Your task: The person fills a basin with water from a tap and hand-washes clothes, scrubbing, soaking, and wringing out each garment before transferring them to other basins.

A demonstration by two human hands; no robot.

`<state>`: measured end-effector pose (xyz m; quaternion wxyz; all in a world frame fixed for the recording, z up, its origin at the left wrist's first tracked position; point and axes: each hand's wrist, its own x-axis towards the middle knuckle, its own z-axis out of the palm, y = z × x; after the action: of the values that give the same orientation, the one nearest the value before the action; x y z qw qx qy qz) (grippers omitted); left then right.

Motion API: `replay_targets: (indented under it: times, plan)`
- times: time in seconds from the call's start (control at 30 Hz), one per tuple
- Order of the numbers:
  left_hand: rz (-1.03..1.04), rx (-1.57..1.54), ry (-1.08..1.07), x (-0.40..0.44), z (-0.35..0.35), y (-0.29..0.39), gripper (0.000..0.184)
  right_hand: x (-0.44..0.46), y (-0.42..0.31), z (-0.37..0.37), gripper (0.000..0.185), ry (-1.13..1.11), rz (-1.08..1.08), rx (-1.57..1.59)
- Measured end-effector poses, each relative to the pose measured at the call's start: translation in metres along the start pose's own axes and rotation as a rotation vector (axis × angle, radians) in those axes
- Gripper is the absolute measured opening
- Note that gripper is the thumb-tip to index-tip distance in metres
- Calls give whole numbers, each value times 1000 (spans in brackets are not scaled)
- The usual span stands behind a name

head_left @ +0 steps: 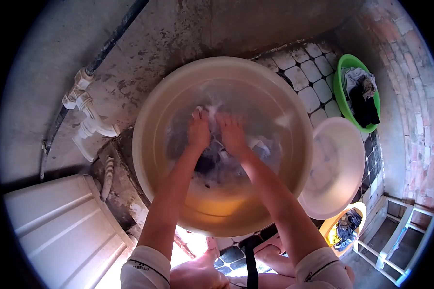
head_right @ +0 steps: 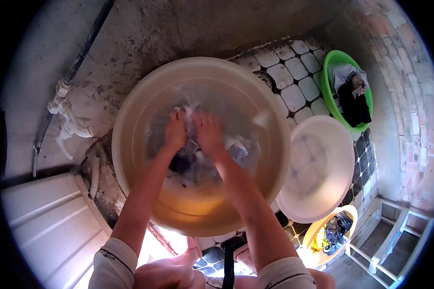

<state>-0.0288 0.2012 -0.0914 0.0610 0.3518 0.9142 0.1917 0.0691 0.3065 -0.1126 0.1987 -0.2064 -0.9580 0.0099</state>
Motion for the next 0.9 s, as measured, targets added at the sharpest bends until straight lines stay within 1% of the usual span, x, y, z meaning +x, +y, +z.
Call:
replay_targets:
  times: [0.03, 0.07, 0.13, 0.17, 0.23, 0.27, 0.3, 0.33, 0.4, 0.47, 0.5, 0.57, 0.6, 0.67, 0.7, 0.73, 0.8, 0.87, 0.9]
  plan:
    - [-6, 89, -115, -4, 1, 3, 37, -9, 8, 3, 42, -71, -21, 93]
    - [-194, -379, -281, -3, -1, -3, 37, -19, 13, 4, 40, -147, -37, 188]
    - [-555, -1309, -584, 12, -14, -25, 38, 8, 16, -11, 32, -503, 575, 500]
    - [-663, -1410, -524, 10, -23, -13, 38, 21, 15, -19, 28, -674, 880, 653]
    - [-873, -1600, -404, 1, -44, 24, 40, 25, -10, -24, 20, -66, 592, 812]
    - [-877, -1806, -350, 0, -33, 27, 34, 27, -30, -45, 21, 91, 450, 808]
    - [-700, -1903, -302, -12, -34, 32, 35, 27, -52, -79, 22, 235, 302, 797]
    - [-520, -1993, -245, -28, -40, 38, 35, 25, -73, -118, 20, 151, 238, 790]
    - [-523, -2608, -462, -32, -74, 55, 34, 24, -80, -143, 18, 97, 158, 762]
    - [-510, -2191, -310, -27, -62, 60, 32, 37, -66, -135, 17, 167, 128, 720]
    - [-493, -1982, -236, -25, -58, 65, 31, 50, -53, -123, 16, 158, 326, 771]
    - [-675, -1813, -228, -30, -78, 83, 30, 75, -28, -105, 15, 127, 723, 859]
    - [-766, -1726, -225, -34, -85, 90, 29, 72, -21, -107, 17, -58, 857, 1261]
    - [-752, -1969, -268, -28, -85, 73, 27, 71, -9, -117, 22, -474, 1062, 2055]
    - [-732, -2096, -291, -21, -85, 66, 27, 64, -17, -130, 28, -414, 938, 1894]
    - [-890, -2153, -345, -17, -115, 77, 29, 48, -35, -148, 34, -359, 822, 1725]
    - [-684, -2191, -382, -29, -135, 83, 35, 27, -63, -175, 37, 173, 61, 981]
    - [-564, -2180, -438, -39, -152, 101, 37, 25, -79, -201, 29, 245, 91, 801]
    - [-510, -2145, -478, -40, -154, 106, 37, 26, -76, -195, 26, 243, 96, 817]
